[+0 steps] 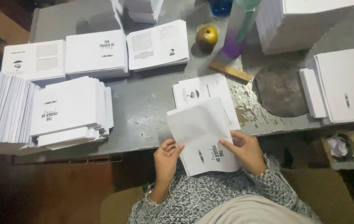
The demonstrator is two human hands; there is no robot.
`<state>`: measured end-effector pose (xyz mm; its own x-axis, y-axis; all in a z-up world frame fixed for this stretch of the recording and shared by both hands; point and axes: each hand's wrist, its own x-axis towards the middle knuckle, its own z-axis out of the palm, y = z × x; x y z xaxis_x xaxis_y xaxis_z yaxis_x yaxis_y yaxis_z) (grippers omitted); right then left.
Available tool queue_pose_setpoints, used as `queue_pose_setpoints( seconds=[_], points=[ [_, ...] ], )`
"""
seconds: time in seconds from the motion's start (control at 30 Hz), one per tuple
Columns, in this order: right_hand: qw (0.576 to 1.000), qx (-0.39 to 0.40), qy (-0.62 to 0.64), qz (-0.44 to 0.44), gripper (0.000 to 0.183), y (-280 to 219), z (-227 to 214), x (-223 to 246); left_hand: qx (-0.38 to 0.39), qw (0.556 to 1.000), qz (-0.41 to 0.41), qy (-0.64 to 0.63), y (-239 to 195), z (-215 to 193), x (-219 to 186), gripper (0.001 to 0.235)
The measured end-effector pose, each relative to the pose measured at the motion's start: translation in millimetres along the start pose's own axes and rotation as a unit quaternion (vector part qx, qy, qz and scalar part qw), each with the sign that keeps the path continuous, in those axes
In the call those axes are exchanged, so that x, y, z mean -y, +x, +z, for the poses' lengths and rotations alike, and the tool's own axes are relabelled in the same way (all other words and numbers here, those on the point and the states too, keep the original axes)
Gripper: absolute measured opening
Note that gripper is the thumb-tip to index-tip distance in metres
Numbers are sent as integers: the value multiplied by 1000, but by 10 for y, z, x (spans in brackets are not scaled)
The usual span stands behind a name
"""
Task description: Folding printed paper sheets into booklets and stacking them in organized piles on a workbench.
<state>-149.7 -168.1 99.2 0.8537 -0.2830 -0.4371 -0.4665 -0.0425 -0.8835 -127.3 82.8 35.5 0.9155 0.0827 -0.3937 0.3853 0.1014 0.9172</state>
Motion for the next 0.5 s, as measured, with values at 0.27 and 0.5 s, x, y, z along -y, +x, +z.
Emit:
queue_pose_setpoints(
  seconds=[0.27, 0.5],
  points=[
    [996, 36, 47, -71, 37, -285, -78, 213, -56, 996, -7, -74, 134, -75, 302, 36],
    [992, -37, -35, -112, 15, -403, -73, 205, -46, 994, 13, -100, 150, -100, 410, 26]
  ],
)
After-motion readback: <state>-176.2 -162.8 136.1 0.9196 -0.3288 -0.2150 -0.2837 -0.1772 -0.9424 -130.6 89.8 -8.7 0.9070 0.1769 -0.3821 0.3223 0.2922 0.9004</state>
